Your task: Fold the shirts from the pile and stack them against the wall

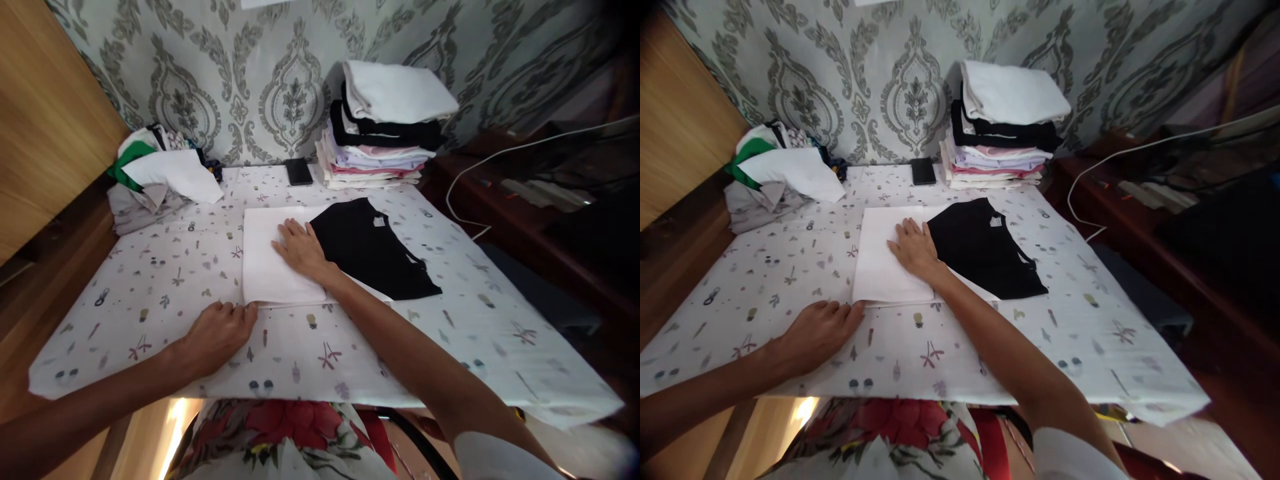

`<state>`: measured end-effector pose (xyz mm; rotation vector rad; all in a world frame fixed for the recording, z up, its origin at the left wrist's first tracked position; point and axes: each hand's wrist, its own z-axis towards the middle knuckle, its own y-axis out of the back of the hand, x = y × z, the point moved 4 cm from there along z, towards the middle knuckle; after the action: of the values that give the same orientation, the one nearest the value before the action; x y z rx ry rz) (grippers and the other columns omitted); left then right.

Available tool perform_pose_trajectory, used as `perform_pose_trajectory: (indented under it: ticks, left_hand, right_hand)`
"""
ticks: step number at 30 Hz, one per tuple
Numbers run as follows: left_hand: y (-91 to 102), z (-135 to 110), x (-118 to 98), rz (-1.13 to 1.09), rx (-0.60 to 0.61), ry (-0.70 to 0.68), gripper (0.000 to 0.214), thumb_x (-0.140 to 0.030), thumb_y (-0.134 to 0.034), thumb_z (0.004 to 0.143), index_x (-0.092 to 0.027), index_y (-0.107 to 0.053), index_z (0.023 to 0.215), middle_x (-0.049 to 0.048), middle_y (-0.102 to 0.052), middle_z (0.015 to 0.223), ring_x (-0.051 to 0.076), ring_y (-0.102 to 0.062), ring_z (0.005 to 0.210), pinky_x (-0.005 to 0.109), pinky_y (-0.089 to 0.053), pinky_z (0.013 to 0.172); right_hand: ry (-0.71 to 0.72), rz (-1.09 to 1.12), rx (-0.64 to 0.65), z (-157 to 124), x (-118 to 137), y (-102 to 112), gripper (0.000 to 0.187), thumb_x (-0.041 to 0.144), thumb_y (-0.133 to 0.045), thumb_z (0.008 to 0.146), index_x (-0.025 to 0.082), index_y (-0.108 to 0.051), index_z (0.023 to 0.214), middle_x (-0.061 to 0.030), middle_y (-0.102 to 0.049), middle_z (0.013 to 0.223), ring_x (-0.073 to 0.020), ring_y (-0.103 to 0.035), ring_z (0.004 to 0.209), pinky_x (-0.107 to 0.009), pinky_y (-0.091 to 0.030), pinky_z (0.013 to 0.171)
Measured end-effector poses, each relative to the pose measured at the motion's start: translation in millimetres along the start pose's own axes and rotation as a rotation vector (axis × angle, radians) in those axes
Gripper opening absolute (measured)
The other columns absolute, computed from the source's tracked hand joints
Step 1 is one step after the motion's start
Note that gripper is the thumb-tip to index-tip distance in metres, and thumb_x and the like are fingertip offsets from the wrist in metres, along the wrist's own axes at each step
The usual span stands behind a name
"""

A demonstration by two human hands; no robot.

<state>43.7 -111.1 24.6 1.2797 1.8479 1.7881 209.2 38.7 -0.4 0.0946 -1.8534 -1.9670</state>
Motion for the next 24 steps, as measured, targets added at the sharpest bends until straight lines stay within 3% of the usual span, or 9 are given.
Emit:
perform_pose_trajectory:
  ticks: [4,6,8,9,13,17,20,22,24]
  left_hand:
    - [5.7,-10.6,-4.4,-0.005,-0.009,0.023,0.049,0.002,-0.051,0.075,-0.007,-0.065,0.121,0.0122,-0.071,0.077,0.028,-0.069,0.069,0.036,-0.052,0.057]
    - [8.4,-14.6,-1.1,-0.121,-0.008,0.012,0.033,-0.004,-0.053,0.078,-0.015,-0.071,0.104,0.0095,-0.07,0.072,0.028,-0.068,0.063,0.036,-0.049,0.053]
    - [12.5,-11.9,14.0,-0.329,-0.032,0.049,0.018,-0.017,-0.051,0.088,-0.023,-0.068,0.084,0.0051,-0.069,0.066,0.025,-0.066,0.059,0.034,-0.044,0.052]
    - [14.7,-7.1,27.3,-0.442,-0.059,0.099,0.023,-0.025,-0.046,0.093,-0.024,-0.064,0.079,0.0029,-0.067,0.063,0.023,-0.065,0.057,0.032,-0.042,0.052]
    - [12.0,36.3,103.4,-0.85,-0.203,0.415,0.022,-0.039,-0.044,0.094,-0.023,-0.058,0.088,-0.0015,-0.062,0.064,0.018,-0.06,0.057,0.027,-0.04,0.053]
    - [-21.7,97.2,164.2,-1.346,-0.258,0.877,0.018,-0.028,-0.063,0.079,-0.02,-0.054,0.093,-0.0029,-0.06,0.066,0.015,-0.058,0.056,0.022,-0.042,0.049]
    - [-42.7,132.2,178.7,-1.571,-0.283,1.044,0.022,-0.02,-0.068,0.075,-0.018,-0.053,0.091,-0.0033,-0.058,0.061,0.013,-0.056,0.05,0.02,-0.04,0.044]
    - [-49.7,145.6,181.9,-1.634,-0.27,1.034,0.021,-0.017,-0.071,0.072,-0.017,-0.054,0.084,-0.0033,-0.056,0.053,0.012,-0.052,0.044,0.018,-0.033,0.038]
    - [-53.6,151.7,183.6,-1.739,-0.255,0.999,0.023,-0.013,-0.076,0.065,-0.016,-0.054,0.075,-0.0044,-0.052,0.045,0.011,-0.047,0.037,0.016,-0.023,0.034]
  right_hand:
    - [0.005,-0.02,-0.031,-0.4,-1.3,-1.8,0.051,0.04,-0.036,0.103,0.01,-0.046,0.143,-0.0187,-0.039,0.157,-0.0288,-0.029,0.148,-0.05,-0.017,0.121]
    - [0.005,-0.027,-0.035,0.6,-1.9,-0.4,0.05,0.039,-0.037,0.103,0.011,-0.047,0.142,-0.0186,-0.04,0.156,-0.0287,-0.031,0.148,-0.05,-0.018,0.121]
    - [0.003,-0.03,-0.042,0.6,0.8,5.4,0.047,0.037,-0.039,0.103,0.012,-0.05,0.14,-0.0185,-0.043,0.154,-0.0288,-0.033,0.147,-0.051,-0.02,0.12]
    - [-0.002,-0.033,-0.056,-1.0,4.4,10.6,0.045,0.035,-0.04,0.102,0.012,-0.051,0.139,-0.0187,-0.044,0.153,-0.0291,-0.033,0.146,-0.051,-0.021,0.119]
    - [0.052,-0.034,-0.064,-27.6,41.3,33.7,0.036,0.035,-0.046,0.101,0.01,-0.064,0.121,-0.0205,-0.06,0.133,-0.0302,-0.052,0.127,-0.047,-0.039,0.107]
    - [0.287,-0.007,0.024,-74.1,94.3,33.6,0.053,0.06,-0.056,0.091,0.012,-0.065,0.109,-0.0158,-0.066,0.106,-0.0295,-0.06,0.099,-0.043,-0.053,0.082]
    - [0.332,-0.032,0.02,-94.1,110.2,22.1,0.053,0.059,-0.062,0.087,0.009,-0.062,0.108,-0.0154,-0.065,0.102,-0.0299,-0.059,0.095,-0.043,-0.055,0.076]
    - [0.308,-0.07,0.005,-96.8,109.8,15.8,0.035,0.037,-0.066,0.088,0.008,-0.061,0.106,-0.0163,-0.065,0.1,-0.0294,-0.06,0.094,-0.041,-0.055,0.073]
    - [0.311,-0.1,0.011,-95.2,107.6,12.7,0.029,0.018,-0.069,0.079,0.007,-0.061,0.105,-0.0174,-0.065,0.098,-0.0293,-0.061,0.092,-0.039,-0.055,0.07]
